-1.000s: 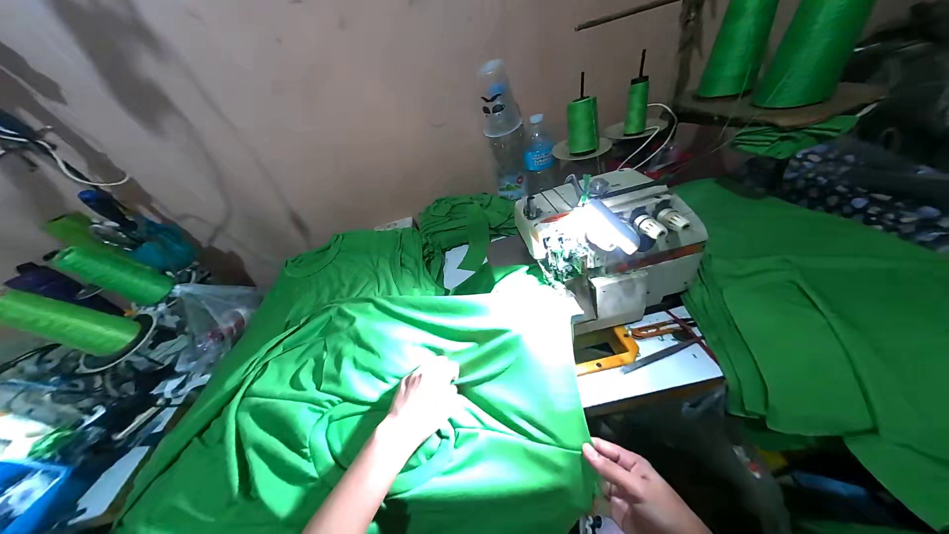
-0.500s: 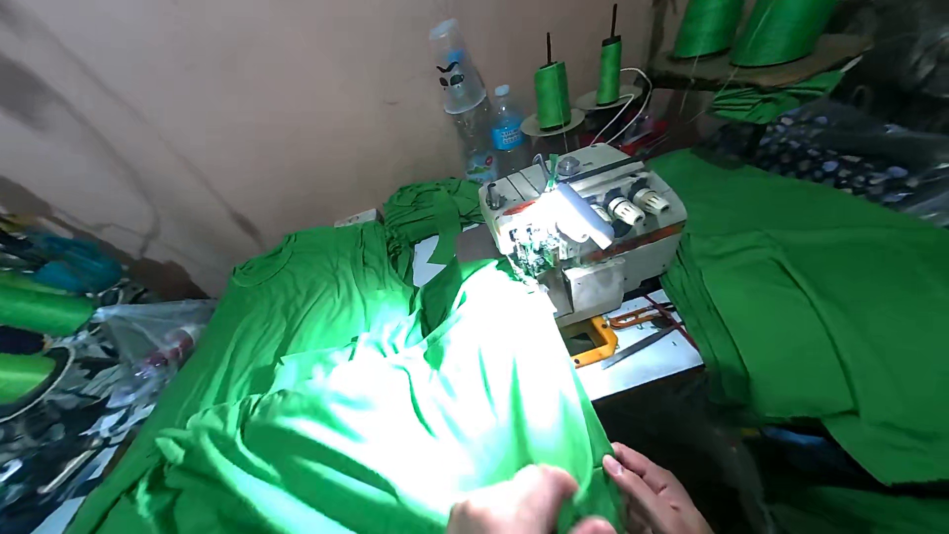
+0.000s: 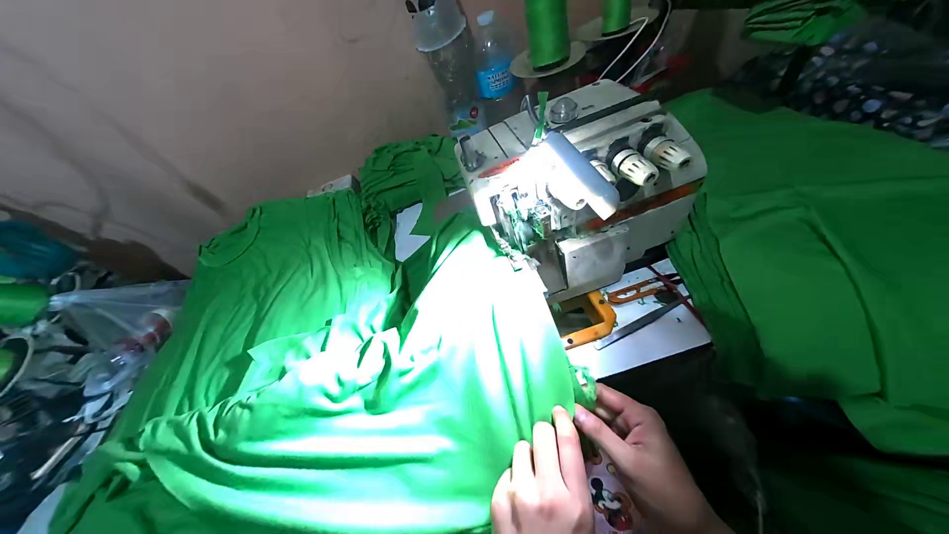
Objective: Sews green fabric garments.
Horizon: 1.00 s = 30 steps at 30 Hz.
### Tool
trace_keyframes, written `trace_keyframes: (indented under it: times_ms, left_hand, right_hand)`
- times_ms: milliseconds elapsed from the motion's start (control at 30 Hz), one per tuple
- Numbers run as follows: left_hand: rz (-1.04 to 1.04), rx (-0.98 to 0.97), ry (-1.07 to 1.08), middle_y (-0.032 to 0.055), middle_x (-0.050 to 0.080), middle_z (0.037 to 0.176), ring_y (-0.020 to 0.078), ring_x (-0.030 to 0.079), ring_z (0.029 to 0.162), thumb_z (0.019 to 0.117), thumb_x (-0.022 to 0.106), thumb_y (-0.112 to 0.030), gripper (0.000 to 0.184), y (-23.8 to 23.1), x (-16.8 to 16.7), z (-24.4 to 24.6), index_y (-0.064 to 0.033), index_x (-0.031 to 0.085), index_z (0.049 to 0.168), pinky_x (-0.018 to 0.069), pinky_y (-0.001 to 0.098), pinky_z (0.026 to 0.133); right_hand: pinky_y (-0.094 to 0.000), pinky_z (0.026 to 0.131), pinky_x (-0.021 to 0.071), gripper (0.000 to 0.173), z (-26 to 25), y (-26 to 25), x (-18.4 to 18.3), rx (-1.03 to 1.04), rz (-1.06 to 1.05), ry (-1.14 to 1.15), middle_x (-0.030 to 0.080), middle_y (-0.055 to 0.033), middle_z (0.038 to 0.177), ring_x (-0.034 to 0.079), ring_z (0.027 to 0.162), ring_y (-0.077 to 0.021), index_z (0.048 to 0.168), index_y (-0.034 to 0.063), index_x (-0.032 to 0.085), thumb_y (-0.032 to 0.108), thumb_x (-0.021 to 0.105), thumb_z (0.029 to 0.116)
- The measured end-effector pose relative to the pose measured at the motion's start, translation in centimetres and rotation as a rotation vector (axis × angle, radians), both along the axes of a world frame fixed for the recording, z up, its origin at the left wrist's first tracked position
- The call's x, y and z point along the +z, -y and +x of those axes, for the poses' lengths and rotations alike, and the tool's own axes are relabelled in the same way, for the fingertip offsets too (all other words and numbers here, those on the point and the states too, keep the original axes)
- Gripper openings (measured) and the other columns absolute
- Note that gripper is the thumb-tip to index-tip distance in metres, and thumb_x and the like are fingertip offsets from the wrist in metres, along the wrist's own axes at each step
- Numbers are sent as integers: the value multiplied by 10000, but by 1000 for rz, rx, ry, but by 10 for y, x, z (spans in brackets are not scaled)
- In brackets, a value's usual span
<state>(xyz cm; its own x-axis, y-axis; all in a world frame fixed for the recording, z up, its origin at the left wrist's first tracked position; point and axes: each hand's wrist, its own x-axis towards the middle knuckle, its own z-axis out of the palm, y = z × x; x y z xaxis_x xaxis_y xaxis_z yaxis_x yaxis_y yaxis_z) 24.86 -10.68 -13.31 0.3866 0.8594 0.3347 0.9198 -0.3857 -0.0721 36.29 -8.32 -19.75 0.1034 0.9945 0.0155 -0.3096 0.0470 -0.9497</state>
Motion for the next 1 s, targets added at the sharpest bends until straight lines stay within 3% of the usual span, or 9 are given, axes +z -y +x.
trace_keyframes:
  times_ms: [267,467,500,600,667,767,833,933,1000]
  left_hand:
    - [139,71,-35,132,742,897,212,675,628,799,682,-28,341,-35,1,16,20,753,1129,458,282,470]
    - [95,111,-66,144,711,740,274,686,600,725,731,-66,312,-59,12,25,32,766,1020,476,354,480]
    - [71,122,-78,149,716,746,281,690,612,733,733,-71,332,-62,15,27,36,767,1045,483,365,497]
    - [-72,161,-75,209,741,906,344,726,764,793,721,-60,339,-67,26,33,44,746,1115,532,425,593]
    - [-176,194,-92,245,726,1109,363,730,889,855,679,-64,411,-71,31,38,52,691,1249,544,432,655]
    - [-176,198,-23,258,698,1193,365,726,924,859,670,-43,419,-76,29,40,48,680,1268,549,429,661]
    - [-139,184,18,265,703,1169,372,725,938,854,671,-40,409,-77,24,40,58,690,1250,554,433,681]
    - [-58,157,105,247,732,1047,380,729,918,818,689,-30,318,-78,16,39,50,743,1121,565,441,685]
    - [-21,159,159,256,714,1049,373,722,907,830,685,-10,319,-84,11,37,78,721,1134,571,418,666]
  right_hand:
    - [-134,701,575,110,0,-23,2,-12,70,53,739,65,835,690,746,33,1009,49,694,78,618,935]
    - [-117,696,563,122,-2,-50,10,-32,127,70,726,75,831,670,737,58,1010,36,688,45,623,907]
    - [-114,691,561,127,-2,-54,11,-34,126,65,723,77,826,667,731,59,1010,34,685,33,621,901]
    - [-109,679,551,145,-3,-64,15,-45,130,61,710,87,811,654,718,64,1001,39,684,11,611,879]
    - [-110,672,553,151,-2,-69,16,-60,145,65,712,83,803,655,710,62,988,38,689,-1,614,864]
    - [-106,682,556,146,0,-73,18,-58,141,71,715,72,810,659,716,59,966,35,693,-14,617,851]
    - [-110,688,562,156,2,-76,19,-53,147,65,719,68,816,664,721,56,967,33,692,-28,619,843]
    - [-111,677,563,157,3,-81,20,-59,162,90,722,71,805,666,709,54,965,36,700,-17,634,833]
    - [-108,685,559,135,4,-84,20,-54,183,116,713,69,809,659,716,60,955,31,694,-7,640,838]
